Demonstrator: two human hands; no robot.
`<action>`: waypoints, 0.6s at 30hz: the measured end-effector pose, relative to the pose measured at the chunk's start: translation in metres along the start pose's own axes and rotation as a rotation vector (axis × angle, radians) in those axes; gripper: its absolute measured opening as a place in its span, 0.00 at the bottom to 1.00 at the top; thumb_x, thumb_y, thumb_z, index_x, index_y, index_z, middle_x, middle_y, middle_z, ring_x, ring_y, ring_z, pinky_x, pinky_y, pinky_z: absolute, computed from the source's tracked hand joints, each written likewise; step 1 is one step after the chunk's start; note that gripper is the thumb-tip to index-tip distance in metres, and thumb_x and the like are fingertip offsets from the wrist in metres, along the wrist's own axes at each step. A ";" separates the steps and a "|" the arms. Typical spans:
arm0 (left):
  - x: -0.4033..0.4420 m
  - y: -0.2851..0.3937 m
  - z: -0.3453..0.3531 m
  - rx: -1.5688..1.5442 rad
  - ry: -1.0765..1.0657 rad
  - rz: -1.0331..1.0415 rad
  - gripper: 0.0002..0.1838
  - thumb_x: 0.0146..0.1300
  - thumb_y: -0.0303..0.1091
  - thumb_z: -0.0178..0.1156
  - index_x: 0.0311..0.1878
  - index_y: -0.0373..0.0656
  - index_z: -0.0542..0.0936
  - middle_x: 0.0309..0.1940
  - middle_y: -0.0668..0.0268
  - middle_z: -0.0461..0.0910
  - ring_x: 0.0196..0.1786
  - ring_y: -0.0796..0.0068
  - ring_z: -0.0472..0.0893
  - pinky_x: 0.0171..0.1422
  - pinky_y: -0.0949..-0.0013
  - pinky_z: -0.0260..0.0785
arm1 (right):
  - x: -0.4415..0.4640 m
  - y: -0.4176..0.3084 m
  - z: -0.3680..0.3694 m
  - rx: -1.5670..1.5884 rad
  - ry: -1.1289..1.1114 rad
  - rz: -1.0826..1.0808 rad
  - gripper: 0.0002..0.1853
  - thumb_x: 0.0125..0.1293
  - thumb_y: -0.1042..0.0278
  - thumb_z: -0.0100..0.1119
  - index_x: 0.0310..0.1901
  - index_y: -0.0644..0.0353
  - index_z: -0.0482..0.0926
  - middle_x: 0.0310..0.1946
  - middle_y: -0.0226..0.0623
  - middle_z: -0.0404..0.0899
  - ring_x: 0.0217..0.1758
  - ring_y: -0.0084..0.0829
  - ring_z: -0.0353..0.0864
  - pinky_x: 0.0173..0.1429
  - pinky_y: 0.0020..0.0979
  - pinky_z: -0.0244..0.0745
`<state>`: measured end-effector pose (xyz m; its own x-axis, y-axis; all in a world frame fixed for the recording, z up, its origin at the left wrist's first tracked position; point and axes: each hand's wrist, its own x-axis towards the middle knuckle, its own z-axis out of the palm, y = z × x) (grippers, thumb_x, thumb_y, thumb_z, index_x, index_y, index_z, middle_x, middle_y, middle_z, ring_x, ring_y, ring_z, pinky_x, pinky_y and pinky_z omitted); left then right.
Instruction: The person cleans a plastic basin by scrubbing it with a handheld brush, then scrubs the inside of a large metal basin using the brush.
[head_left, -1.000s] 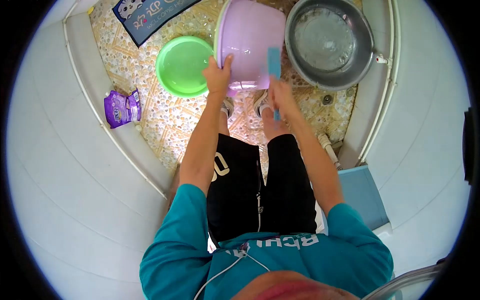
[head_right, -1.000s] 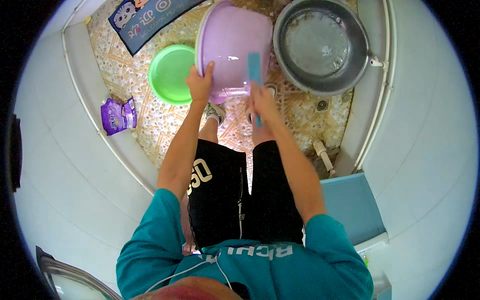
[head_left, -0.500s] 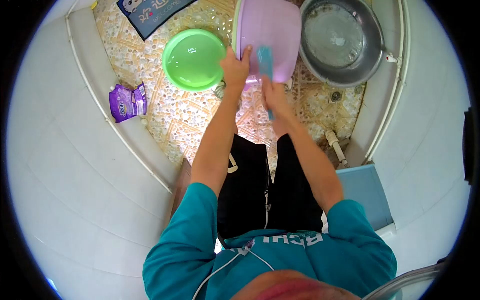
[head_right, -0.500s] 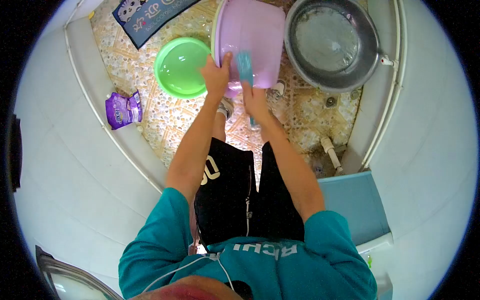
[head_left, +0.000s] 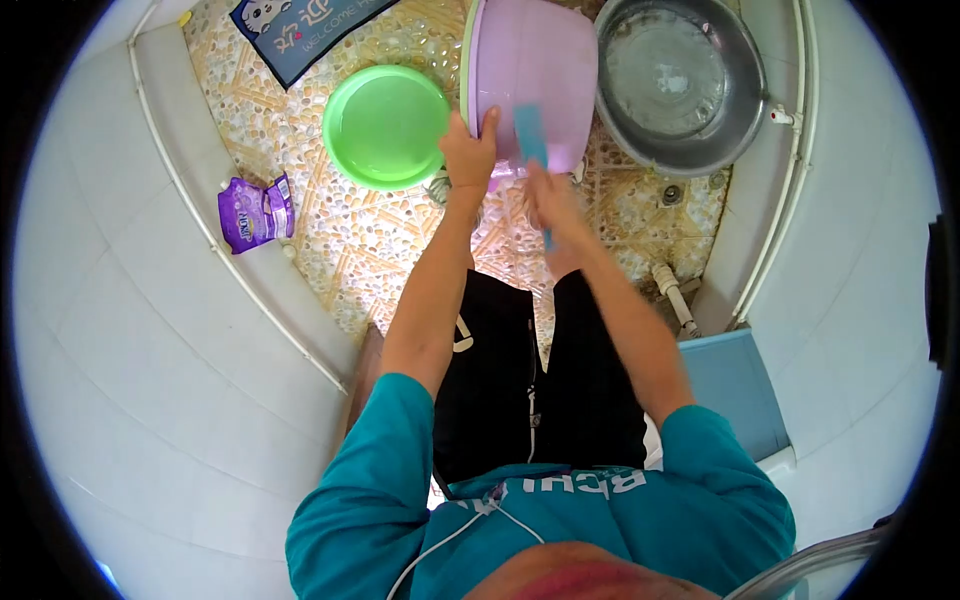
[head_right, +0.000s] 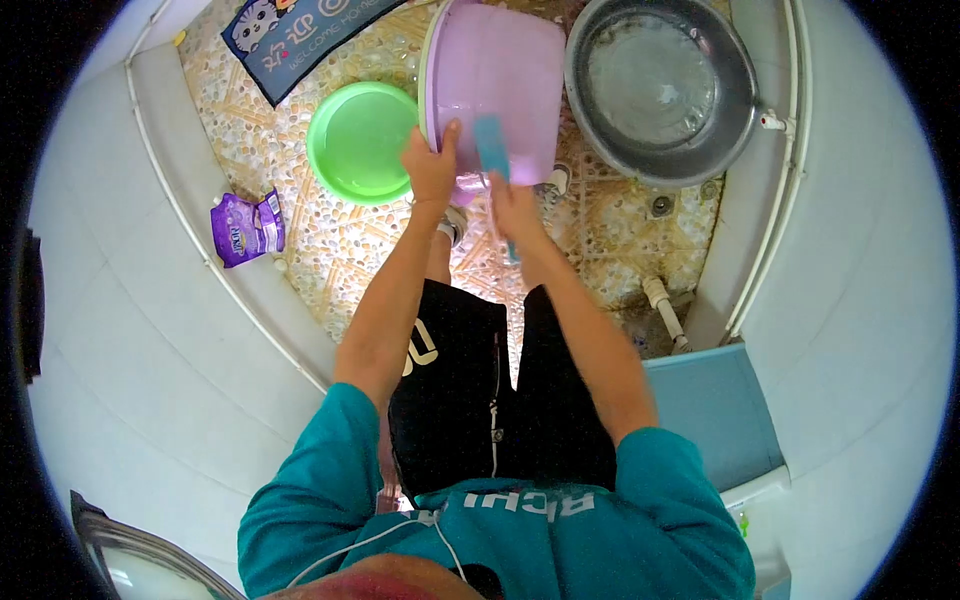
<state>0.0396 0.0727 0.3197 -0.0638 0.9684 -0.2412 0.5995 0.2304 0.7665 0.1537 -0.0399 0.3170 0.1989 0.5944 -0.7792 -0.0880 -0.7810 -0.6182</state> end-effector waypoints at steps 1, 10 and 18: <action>-0.003 -0.004 0.004 0.002 0.043 0.069 0.24 0.61 0.50 0.67 0.38 0.33 0.77 0.27 0.48 0.81 0.30 0.51 0.83 0.35 0.55 0.72 | 0.010 -0.027 -0.014 0.061 -0.032 0.116 0.23 0.75 0.48 0.47 0.35 0.62 0.78 0.16 0.32 0.72 0.15 0.26 0.68 0.21 0.33 0.64; -0.002 -0.012 0.002 0.017 0.059 0.070 0.23 0.61 0.48 0.68 0.37 0.34 0.76 0.25 0.47 0.81 0.28 0.45 0.81 0.32 0.55 0.72 | -0.023 -0.032 0.008 0.201 -0.007 0.168 0.26 0.75 0.45 0.46 0.28 0.61 0.73 0.12 0.28 0.63 0.13 0.21 0.62 0.18 0.28 0.55; -0.001 -0.011 -0.007 -0.041 0.021 0.034 0.21 0.62 0.47 0.67 0.38 0.34 0.77 0.24 0.50 0.80 0.26 0.50 0.81 0.32 0.58 0.72 | 0.004 0.022 0.026 0.097 0.077 -0.262 0.26 0.76 0.47 0.46 0.29 0.63 0.74 0.12 0.30 0.67 0.11 0.25 0.64 0.17 0.31 0.57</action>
<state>0.0273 0.0697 0.3155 -0.0615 0.9774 -0.2024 0.5682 0.2010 0.7980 0.1271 -0.0495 0.2974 0.3000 0.7542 -0.5842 -0.1159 -0.5790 -0.8070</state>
